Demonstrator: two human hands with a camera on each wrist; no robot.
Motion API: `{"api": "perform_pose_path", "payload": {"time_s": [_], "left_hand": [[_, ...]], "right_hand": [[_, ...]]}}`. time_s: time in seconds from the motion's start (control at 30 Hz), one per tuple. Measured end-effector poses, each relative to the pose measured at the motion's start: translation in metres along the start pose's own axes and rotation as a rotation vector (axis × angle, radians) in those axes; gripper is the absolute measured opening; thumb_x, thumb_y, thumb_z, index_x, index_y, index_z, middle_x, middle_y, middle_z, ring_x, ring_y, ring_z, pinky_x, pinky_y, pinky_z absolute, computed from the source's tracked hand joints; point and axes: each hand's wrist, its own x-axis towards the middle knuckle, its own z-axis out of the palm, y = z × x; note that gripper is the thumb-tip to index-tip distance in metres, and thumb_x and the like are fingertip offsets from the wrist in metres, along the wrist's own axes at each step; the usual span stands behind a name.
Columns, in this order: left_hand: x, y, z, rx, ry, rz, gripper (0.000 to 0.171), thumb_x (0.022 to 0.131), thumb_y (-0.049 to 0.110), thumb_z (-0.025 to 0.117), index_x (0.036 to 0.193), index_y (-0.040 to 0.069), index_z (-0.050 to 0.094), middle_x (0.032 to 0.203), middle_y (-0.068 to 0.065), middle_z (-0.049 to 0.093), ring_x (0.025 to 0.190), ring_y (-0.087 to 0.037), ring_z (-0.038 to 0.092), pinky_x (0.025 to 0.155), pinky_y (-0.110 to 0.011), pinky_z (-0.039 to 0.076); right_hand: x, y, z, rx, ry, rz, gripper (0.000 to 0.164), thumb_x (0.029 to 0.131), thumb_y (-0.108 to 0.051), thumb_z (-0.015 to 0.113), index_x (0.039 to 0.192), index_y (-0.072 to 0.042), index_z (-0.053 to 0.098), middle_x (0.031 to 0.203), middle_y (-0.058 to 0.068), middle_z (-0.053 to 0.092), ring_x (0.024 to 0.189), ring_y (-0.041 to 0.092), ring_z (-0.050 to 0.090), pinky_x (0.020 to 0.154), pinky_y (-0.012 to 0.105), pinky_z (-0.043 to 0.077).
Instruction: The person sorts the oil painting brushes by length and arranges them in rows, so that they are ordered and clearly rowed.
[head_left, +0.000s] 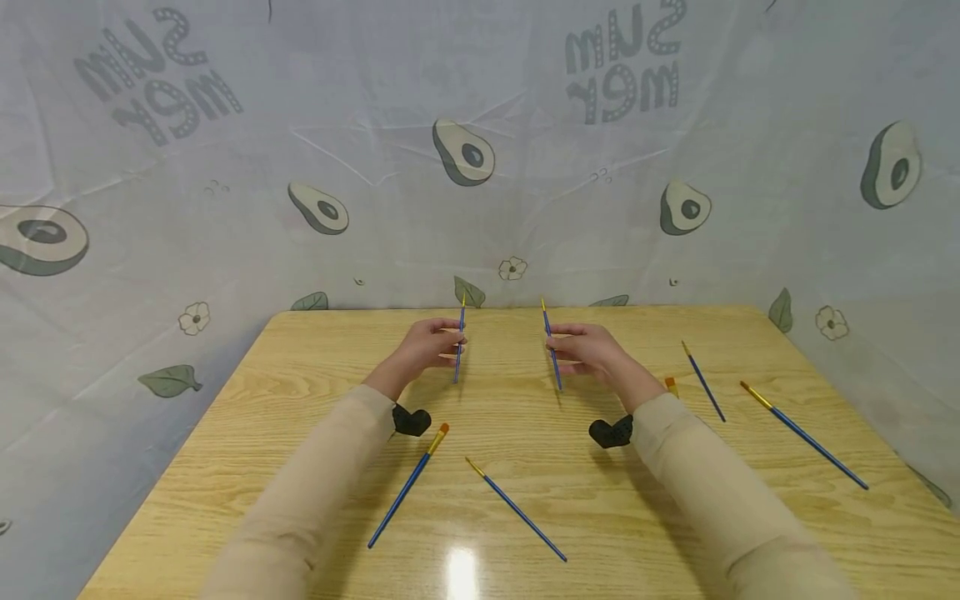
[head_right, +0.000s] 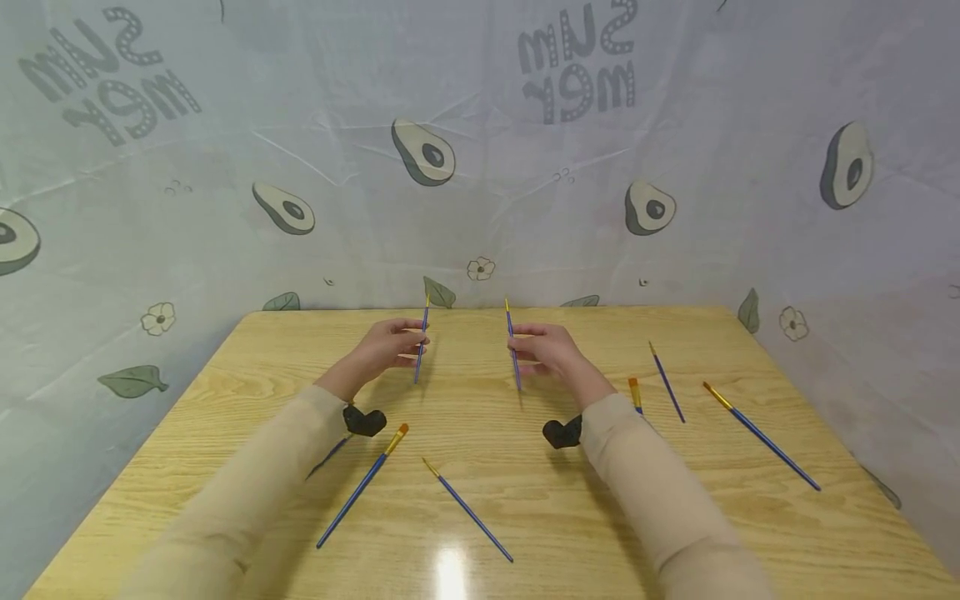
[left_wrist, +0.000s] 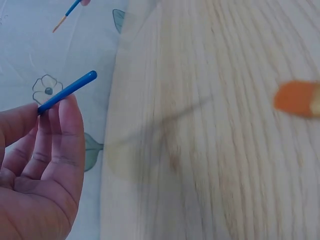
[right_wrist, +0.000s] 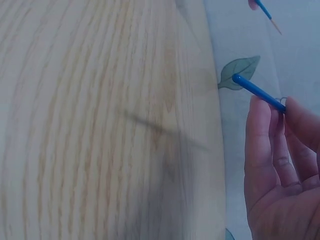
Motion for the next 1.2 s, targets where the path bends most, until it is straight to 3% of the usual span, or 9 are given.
{"api": "perform_pose_path", "payload": {"time_s": [0.1,0.33,0.53,0.67,0.8,1.07,1.2], "left_hand": [[0.007,0.0,0.005,-0.012,0.003,-0.005,0.041,0.098,0.008,0.059,0.137,-0.002,0.05,0.125,-0.026,0.058,0.113,-0.038,0.058,0.084,-0.04,0.055],[0.018,-0.006,0.013,-0.029,-0.036,0.019,0.039,0.092,-0.001,0.065,0.128,-0.008,0.054,0.103,-0.017,0.066,0.086,-0.023,0.065,0.077,-0.038,0.058],[0.027,-0.007,0.026,-0.035,-0.026,-0.016,0.046,0.092,-0.004,0.062,0.136,-0.006,0.05,0.118,-0.025,0.062,0.092,-0.024,0.065,0.083,-0.039,0.056],[0.029,-0.006,0.033,-0.044,-0.017,-0.032,0.048,0.092,-0.007,0.06,0.138,-0.006,0.048,0.124,-0.028,0.058,0.092,-0.024,0.065,0.085,-0.04,0.055],[0.03,-0.007,0.039,-0.061,-0.01,-0.034,0.049,0.091,-0.01,0.059,0.139,-0.006,0.047,0.125,-0.03,0.056,0.085,-0.021,0.064,0.088,-0.042,0.054],[0.04,-0.013,0.05,-0.014,0.045,-0.055,0.046,0.09,-0.009,0.061,0.135,-0.003,0.054,0.099,-0.019,0.066,0.065,-0.016,0.063,0.064,-0.028,0.057],[0.042,-0.014,0.057,0.03,0.067,-0.041,0.045,0.091,-0.006,0.062,0.135,-0.001,0.054,0.092,-0.015,0.066,0.064,-0.016,0.061,0.061,-0.027,0.056]], "right_hand": [[0.005,-0.001,0.0,0.006,0.011,-0.002,0.051,0.097,-0.014,0.062,0.145,-0.005,0.046,0.133,0.018,0.056,0.122,0.031,0.053,0.083,0.034,0.056],[0.016,0.0,0.004,0.028,0.051,0.014,0.046,0.097,-0.009,0.061,0.141,-0.003,0.049,0.115,0.009,0.063,0.109,0.024,0.059,0.082,0.033,0.056],[0.025,0.002,0.005,0.033,0.074,0.03,0.048,0.097,-0.004,0.059,0.143,-0.002,0.047,0.118,0.015,0.061,0.112,0.029,0.057,0.079,0.032,0.057],[0.03,0.005,0.006,0.014,0.068,0.038,0.051,0.096,-0.001,0.059,0.145,-0.002,0.044,0.123,0.019,0.057,0.105,0.026,0.06,0.078,0.032,0.057],[0.035,0.008,0.008,0.011,0.072,0.043,0.051,0.095,0.001,0.06,0.144,-0.003,0.046,0.115,0.015,0.06,0.095,0.021,0.062,0.077,0.031,0.057],[0.042,0.011,0.019,0.015,0.105,0.064,0.049,0.093,0.001,0.063,0.141,-0.006,0.052,0.103,0.009,0.062,0.076,0.013,0.063,0.077,0.032,0.057],[0.046,0.013,0.022,0.016,0.143,0.056,0.047,0.092,0.001,0.064,0.137,-0.006,0.056,0.103,0.01,0.063,0.071,0.013,0.064,0.07,0.029,0.058]]}}
